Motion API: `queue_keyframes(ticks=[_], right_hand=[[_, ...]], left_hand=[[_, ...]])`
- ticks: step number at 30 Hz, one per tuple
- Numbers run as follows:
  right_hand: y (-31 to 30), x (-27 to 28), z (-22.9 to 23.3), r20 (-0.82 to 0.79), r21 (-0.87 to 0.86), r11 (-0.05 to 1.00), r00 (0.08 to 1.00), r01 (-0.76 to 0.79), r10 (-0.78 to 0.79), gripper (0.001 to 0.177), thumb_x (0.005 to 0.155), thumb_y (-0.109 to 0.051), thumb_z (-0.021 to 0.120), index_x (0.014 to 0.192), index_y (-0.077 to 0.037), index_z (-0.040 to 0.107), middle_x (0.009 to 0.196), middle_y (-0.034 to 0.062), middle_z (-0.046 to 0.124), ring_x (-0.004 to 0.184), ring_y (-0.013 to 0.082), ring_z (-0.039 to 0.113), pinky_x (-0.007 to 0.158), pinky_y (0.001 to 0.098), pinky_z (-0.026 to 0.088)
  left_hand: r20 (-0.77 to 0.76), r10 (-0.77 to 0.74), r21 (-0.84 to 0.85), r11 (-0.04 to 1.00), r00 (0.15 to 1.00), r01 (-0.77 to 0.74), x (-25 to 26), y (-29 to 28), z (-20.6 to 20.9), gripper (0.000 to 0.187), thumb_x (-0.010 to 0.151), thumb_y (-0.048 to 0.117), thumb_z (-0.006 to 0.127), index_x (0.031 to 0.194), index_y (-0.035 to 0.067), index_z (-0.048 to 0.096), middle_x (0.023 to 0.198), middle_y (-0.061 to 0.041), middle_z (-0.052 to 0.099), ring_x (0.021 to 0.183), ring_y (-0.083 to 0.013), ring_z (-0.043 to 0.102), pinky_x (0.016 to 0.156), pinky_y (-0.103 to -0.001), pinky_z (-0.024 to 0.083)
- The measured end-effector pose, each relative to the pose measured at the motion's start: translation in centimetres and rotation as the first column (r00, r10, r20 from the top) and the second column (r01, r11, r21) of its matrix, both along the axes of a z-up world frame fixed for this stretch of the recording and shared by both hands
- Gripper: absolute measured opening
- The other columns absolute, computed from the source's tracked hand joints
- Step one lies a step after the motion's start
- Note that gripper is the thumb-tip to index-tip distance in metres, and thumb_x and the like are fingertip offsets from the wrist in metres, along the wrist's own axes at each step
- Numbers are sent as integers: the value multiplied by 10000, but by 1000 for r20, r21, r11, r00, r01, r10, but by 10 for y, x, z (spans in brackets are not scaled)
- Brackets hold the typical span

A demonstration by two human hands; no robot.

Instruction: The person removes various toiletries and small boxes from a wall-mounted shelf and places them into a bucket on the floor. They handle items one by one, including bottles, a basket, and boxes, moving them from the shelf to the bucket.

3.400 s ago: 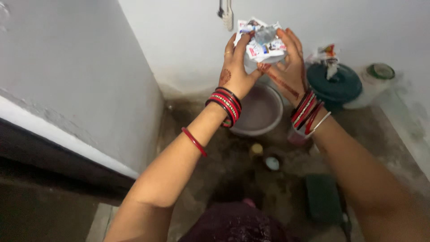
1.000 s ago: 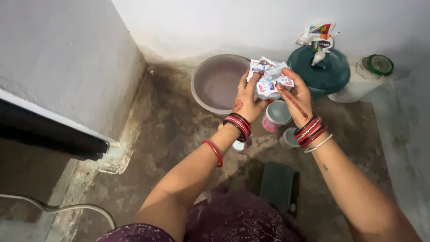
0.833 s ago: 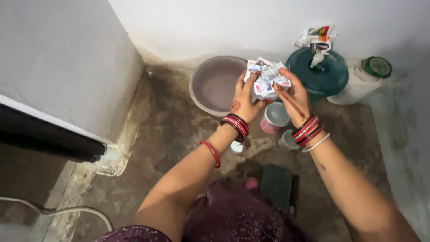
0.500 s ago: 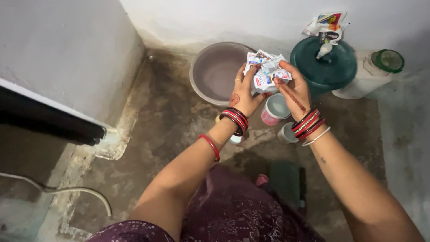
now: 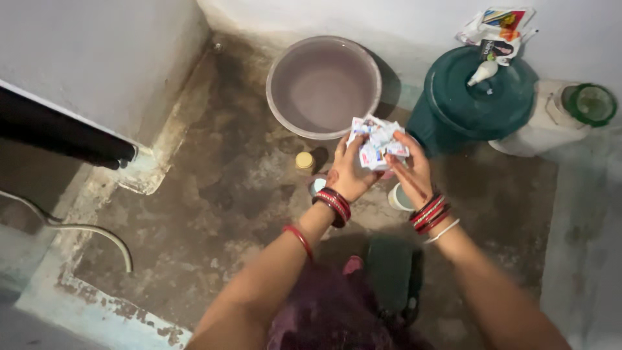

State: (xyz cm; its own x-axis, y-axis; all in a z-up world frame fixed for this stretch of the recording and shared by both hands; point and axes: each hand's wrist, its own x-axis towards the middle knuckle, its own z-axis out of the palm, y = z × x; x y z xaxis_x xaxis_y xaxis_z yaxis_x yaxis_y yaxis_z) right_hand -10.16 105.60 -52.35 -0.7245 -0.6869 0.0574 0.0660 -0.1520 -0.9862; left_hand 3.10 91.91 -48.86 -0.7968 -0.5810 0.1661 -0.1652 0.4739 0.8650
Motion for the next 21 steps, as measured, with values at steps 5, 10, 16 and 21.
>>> queue_keyframes(ticks=[5,10,16,21], right_hand=[[25,-11,-70,-213,189,981,977,37,5,555,934,-153,751,1438,-19,558,1477,125,556,1405,213,481,1176,329,387],[34,-17,-139,-216,310,950,976,40,29,576,903,-190,776,1415,-14,579,1483,136,544,1385,235,495,1151,345,390],[37,-19,-240,-129,414,909,992,55,-2,623,864,-222,789,1420,-43,574,1421,142,592,1305,252,568,1088,359,461],[42,-26,-344,-144,638,766,989,76,21,635,801,-202,816,1387,-82,601,1460,140,545,1290,254,568,935,350,566]], left_hand=[[31,-9,137,991,999,4,-9,19,-85,799,741,257,801,1477,139,514,1569,-302,383,1465,-460,387,1180,-477,383],[150,74,282,953,986,-114,-21,31,-168,639,819,328,788,1395,138,586,1510,-297,444,1401,-428,459,1169,-461,376],[248,149,247,946,957,-211,-48,40,-277,540,779,292,823,1253,94,657,1375,-204,599,1230,-349,624,1061,-415,503],[463,62,347,905,884,-245,-54,45,-379,552,808,235,810,1313,108,627,1293,-159,667,1171,-321,659,1008,-402,516]])
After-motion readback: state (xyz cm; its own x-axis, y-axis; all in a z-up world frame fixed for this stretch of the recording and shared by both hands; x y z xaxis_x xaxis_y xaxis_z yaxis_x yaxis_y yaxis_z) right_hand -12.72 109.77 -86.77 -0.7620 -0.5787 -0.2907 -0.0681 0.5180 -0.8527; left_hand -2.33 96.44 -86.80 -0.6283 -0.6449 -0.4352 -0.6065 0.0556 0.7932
